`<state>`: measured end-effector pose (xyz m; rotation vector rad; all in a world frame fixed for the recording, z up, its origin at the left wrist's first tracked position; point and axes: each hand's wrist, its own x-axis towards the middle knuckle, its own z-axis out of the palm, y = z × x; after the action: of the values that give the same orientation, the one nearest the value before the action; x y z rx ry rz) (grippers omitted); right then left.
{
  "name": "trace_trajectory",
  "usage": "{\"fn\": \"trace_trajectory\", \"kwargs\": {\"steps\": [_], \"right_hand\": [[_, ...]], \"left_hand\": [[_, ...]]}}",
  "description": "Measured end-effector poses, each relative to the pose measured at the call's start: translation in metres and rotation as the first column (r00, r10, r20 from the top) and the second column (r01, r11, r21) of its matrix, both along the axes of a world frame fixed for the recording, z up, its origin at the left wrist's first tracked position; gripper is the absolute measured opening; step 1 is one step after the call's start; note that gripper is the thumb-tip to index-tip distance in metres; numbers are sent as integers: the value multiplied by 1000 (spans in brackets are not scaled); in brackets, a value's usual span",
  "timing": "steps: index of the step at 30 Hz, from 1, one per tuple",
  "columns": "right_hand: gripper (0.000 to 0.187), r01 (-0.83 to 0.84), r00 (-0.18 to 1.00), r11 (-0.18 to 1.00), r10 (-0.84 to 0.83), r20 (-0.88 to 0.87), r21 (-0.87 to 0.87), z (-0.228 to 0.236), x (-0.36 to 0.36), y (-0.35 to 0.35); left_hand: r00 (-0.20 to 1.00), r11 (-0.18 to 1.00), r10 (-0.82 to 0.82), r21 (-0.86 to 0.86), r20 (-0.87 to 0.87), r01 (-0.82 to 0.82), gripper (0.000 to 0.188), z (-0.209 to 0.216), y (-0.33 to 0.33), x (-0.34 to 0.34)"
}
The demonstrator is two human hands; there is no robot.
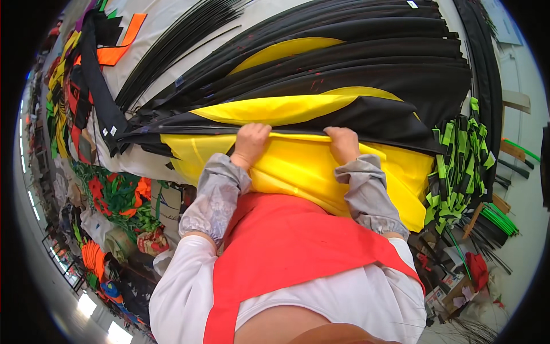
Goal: The person packs kites by inserting ribbons and rods into the folded kite fabric, rolling the fabric, and sliding the kites into black sleeves by hand.
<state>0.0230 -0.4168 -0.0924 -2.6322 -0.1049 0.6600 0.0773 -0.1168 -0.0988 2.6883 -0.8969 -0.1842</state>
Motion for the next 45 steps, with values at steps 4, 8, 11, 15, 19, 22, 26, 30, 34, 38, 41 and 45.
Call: {"fn": "trace_trajectory", "kwargs": {"steps": [4, 8, 11, 15, 19, 22, 26, 30, 34, 38, 41, 45], "right_hand": [[38, 13, 755, 998, -55, 653, 69, 26, 3, 21], [36, -93, 703, 986, 163, 692, -138, -18, 12, 25], [18, -3, 878, 989, 72, 473, -145, -52, 20, 8], [18, -172, 963, 983, 181, 201, -62, -31, 38, -9], [52, 167, 951, 897, -256, -173, -410, 9, 56, -64], [63, 262, 848, 923, -81, 524, -282, 1, 36, -53], [51, -140, 882, 989, 150, 447, -57, -31, 40, 35], [28, -212, 910, 976, 218, 354, -57, -54, 53, 50], [26, -314, 906, 949, 307, 292, -25, 26, 36, 94], [38, -271, 962, 938, 263, 66, 215, 105, 8, 123], [52, 118, 875, 835, 169, -454, 538, 116, -4, 131], [50, -9, 996, 901, 49, -80, 433, 124, -22, 174]], "left_hand": [[981, 980, 192, 61, -12, -191, 37, -2, 11, 41], [970, 966, 231, 142, -81, -218, 48, -9, 11, 63], [979, 979, 206, -12, 12, -206, 31, 9, -2, 56], [952, 978, 107, -202, 288, -49, 34, 4, 4, 23], [995, 997, 81, 6, -55, -81, 31, -19, 7, 54], [940, 973, 218, 133, -261, -189, 38, -12, -3, 82], [900, 959, 282, 110, -332, -260, 34, 15, -6, 81], [763, 652, 596, -404, -249, -641, 28, 14, 0, -7], [240, -265, -85, -210, -967, -941, 38, 51, 13, -39], [411, -623, -521, 5, -748, -782, 34, 58, 25, -46], [436, -539, -641, -34, -632, -842, 26, 71, 35, -58], [384, -538, -617, 12, -687, -843, 26, 70, 54, -64]]}}
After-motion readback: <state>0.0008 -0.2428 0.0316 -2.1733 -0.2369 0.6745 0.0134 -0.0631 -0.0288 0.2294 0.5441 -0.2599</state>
